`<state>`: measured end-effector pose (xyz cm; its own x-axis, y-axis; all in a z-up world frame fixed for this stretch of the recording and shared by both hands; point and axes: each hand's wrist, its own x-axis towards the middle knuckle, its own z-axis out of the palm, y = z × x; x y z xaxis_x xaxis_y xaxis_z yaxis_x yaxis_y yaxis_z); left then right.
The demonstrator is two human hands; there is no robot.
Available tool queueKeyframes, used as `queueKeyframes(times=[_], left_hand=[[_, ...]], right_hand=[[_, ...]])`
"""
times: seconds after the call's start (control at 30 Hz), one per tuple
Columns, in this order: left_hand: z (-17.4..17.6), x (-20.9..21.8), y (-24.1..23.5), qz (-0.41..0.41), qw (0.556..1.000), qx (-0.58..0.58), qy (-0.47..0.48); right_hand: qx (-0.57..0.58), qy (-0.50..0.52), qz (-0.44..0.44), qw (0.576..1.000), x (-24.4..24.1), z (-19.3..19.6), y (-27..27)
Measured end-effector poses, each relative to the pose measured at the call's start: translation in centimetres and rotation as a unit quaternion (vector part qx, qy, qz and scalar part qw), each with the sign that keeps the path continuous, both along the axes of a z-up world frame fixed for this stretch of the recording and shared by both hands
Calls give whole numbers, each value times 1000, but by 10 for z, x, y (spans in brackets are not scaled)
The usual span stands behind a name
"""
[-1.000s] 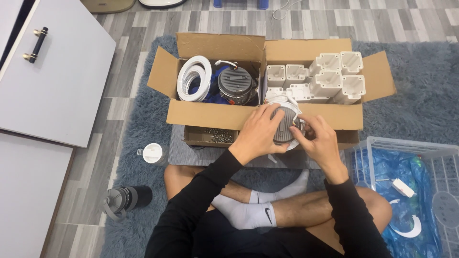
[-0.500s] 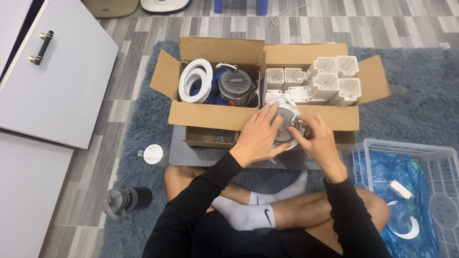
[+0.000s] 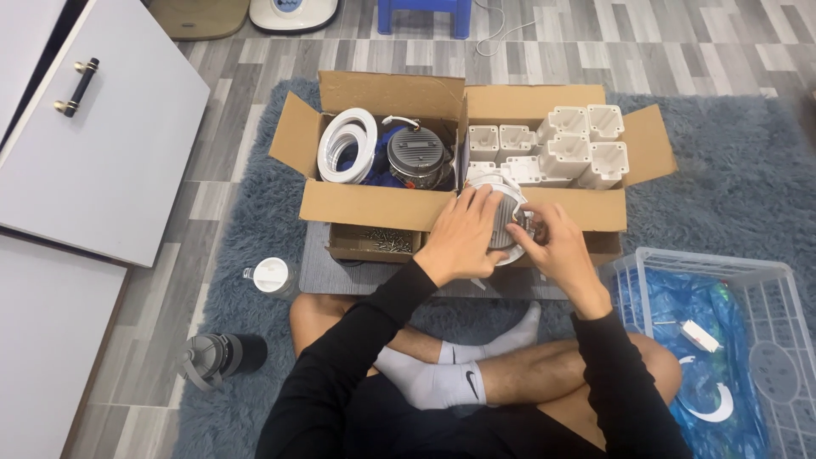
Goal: Assembling recessed LED light fixtures by combining the outer housing, light engine, and diffuser.
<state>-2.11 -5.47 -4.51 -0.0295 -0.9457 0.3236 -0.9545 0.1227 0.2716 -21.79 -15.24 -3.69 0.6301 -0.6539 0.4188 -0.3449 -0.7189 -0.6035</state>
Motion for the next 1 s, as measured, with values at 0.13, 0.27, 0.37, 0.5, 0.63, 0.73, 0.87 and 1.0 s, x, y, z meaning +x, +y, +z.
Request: queueKeyframes(times=[0.13, 0.27, 0.37, 0.5, 0.63, 0.73, 0.87, 1.0], left_hand=[[4, 3, 2, -5, 1000, -24, 5], [36, -2, 27, -35, 996, -72, 30], [57, -9, 51, -70, 986, -101, 115], [60, -28, 83, -127, 926, -45, 353], [64, -45, 109, -156, 885, -36, 437], [70, -46, 122, -171, 852, -30, 493], [61, -48, 132, -139, 864, -29, 484], [63, -50, 141, -115, 858, -31, 499]], right_hand=[[-21, -28, -9, 999, -4, -8, -1], [-4, -101, -17, 995, -22, 4, 13], [28, -193, 31, 980, -37, 12, 28], [115, -248, 205, 940, -39, 17, 50], [126, -235, 285, 921, -28, 12, 77], [149, -244, 308, 907, -23, 8, 89], [151, -233, 321, 906, -22, -1, 97], [195, -242, 338, 888, -18, -7, 105]])
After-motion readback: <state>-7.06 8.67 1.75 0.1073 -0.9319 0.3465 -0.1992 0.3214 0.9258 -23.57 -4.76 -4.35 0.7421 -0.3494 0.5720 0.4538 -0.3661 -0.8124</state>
